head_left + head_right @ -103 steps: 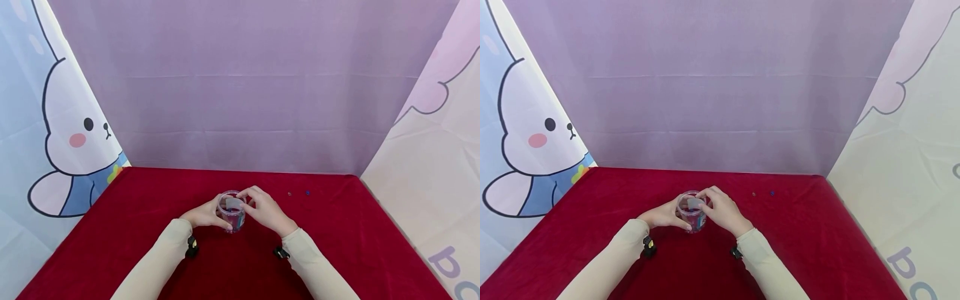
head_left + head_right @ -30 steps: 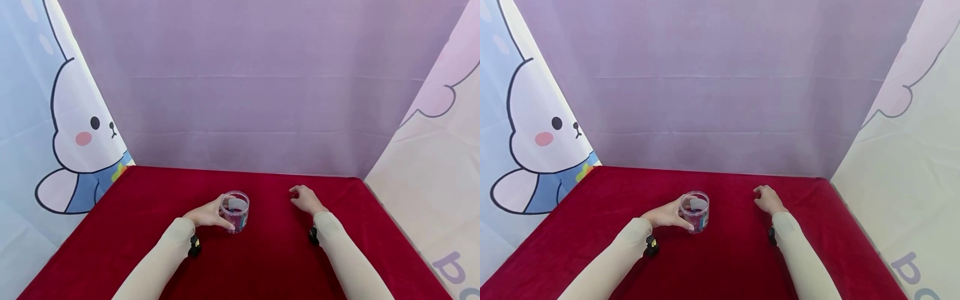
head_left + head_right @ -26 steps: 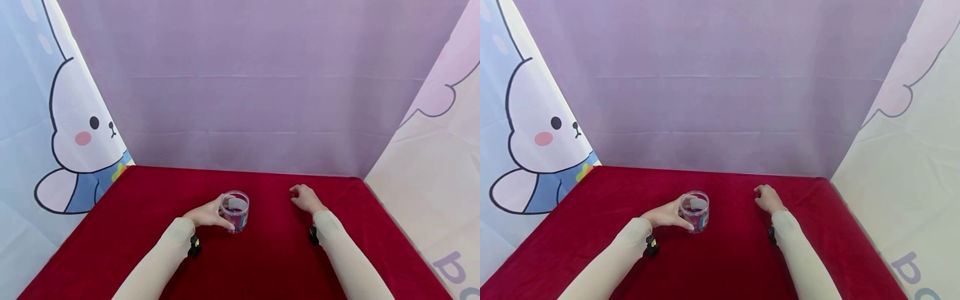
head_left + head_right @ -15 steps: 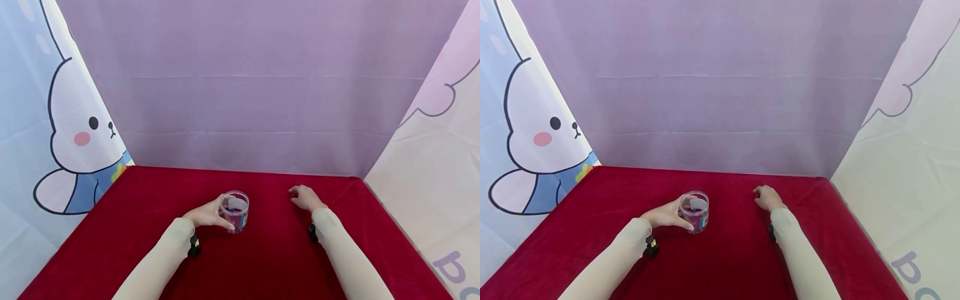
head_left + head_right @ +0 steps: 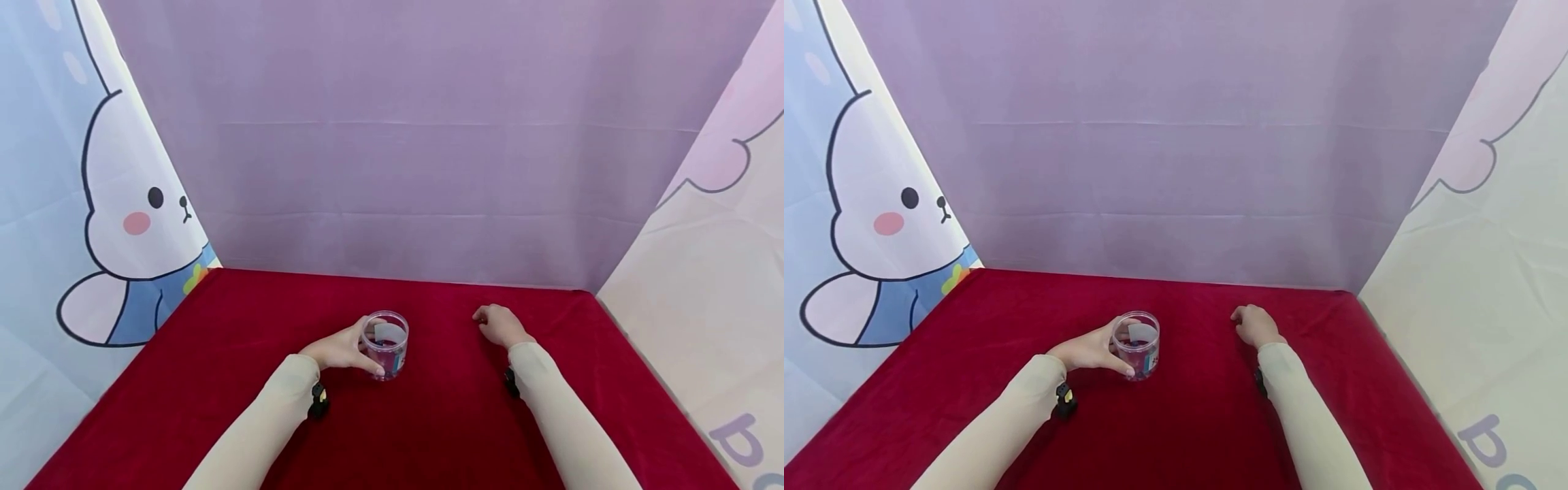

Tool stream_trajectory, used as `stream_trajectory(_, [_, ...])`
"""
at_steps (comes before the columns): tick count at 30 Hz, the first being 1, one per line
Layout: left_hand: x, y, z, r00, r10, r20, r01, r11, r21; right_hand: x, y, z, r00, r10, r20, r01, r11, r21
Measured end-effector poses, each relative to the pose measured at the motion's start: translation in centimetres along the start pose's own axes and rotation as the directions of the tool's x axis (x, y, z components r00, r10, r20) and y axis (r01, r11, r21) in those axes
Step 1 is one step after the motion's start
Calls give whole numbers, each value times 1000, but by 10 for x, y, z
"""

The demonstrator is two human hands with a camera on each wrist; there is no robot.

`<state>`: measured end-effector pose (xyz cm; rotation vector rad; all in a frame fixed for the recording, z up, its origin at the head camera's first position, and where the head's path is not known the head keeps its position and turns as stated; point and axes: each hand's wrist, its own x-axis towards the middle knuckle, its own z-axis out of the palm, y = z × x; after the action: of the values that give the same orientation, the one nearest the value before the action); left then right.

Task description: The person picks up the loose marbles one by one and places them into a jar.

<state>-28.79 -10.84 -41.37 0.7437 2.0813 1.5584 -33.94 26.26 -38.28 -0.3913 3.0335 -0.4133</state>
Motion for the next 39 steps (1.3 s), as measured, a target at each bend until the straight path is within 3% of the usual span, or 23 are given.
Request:
stream_trajectory(10, [2,0,0,1000,-16,-12,17,1000,13,-2,4,-1,999,29,-43,-26,998,64])
stream_trajectory(27, [1,1,-1,1000,-18,-7,18,1000,0,-10,-5,-5,1000,14,-16,-12,995,96])
stream_trajectory(39, [2,-2,-1,1000,-15,-12,15,1000,12,-15,-17,-12,997,-47,-64,54,991,125])
